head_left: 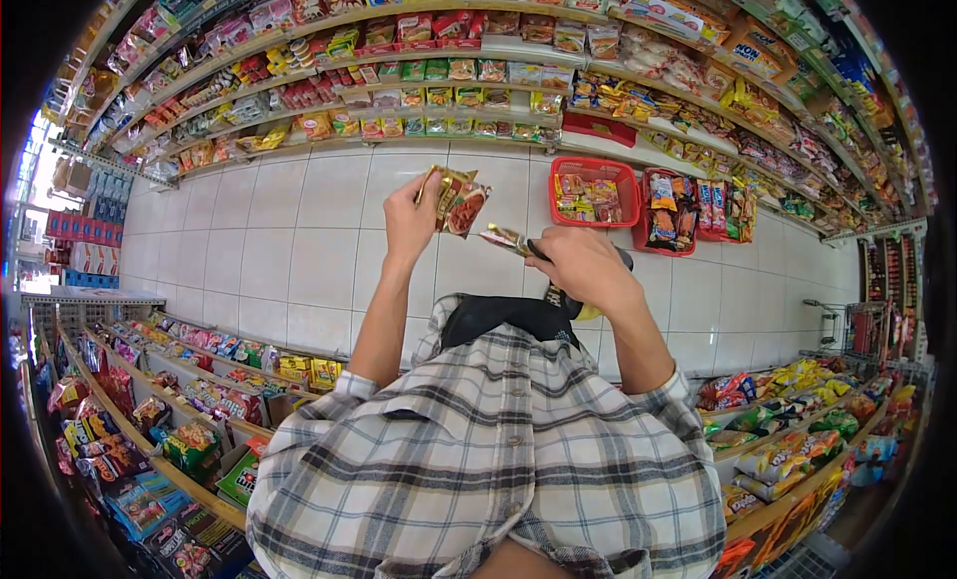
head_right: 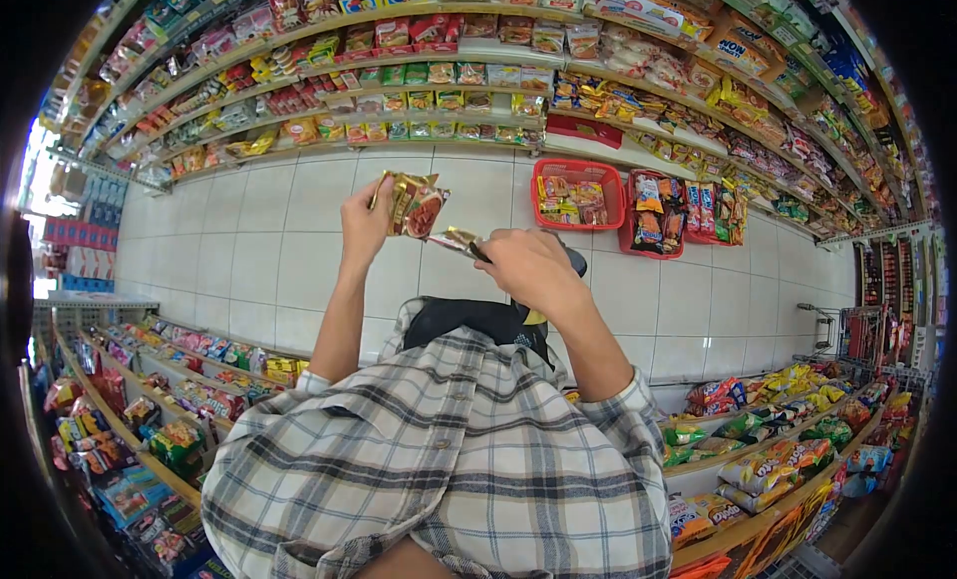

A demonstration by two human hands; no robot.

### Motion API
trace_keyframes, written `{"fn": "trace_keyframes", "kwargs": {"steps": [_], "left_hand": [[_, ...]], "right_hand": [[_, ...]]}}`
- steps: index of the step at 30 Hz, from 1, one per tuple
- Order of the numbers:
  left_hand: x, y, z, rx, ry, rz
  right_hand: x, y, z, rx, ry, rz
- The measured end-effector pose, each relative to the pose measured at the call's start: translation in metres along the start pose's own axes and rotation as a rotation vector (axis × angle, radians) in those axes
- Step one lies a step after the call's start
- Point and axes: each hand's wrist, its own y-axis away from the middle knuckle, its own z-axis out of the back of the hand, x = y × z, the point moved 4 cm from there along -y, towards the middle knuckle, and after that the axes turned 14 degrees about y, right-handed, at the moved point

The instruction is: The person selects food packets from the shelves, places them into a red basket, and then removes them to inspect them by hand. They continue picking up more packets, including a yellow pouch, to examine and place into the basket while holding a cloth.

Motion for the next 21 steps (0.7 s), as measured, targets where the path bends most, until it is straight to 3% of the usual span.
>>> {"fn": "trace_keyframes", "kwargs": {"steps": [3, 4, 6, 9, 11, 13, 18, 21], "left_hand": [[-0.011, -0.014, -0.004, 0.155, 0.015, -0.051], [-0.016, -0.016, -0.006, 0.215, 0.027, -0.080], [-0.027, -0.011, -0.015, 0.403, 0.016, 0.041], [-0.027, 0.003, -0.037, 0.632, 0.148, 0.160], [-0.028, 0.010, -0.048, 0.763, 0.227, 0.176], [-0.020, 0.012, -0.055, 0.826, 0.222, 0.244], [-0.008, 0.012, -0.066, 0.893, 0.257, 0.436], [0.001, 0.008, -0.075, 0.829, 0.314, 0.406]], "right_hand": [[0.007, -0.002, 0.008, -0.011, 0.126, 0.095], [0.008, -0.004, 0.011, -0.067, 0.037, 0.132], [0.009, -0.010, 0.017, -0.175, -0.139, 0.203], [-0.002, -0.023, 0.008, -0.364, -0.302, 0.114], [-0.011, -0.028, -0.003, -0.334, -0.453, -0.021], [-0.013, -0.030, -0.010, -0.392, -0.563, -0.057], [-0.018, -0.021, -0.018, -0.240, -0.653, -0.273], [-0.025, -0.018, -0.031, -0.275, -0.669, -0.350]]}}
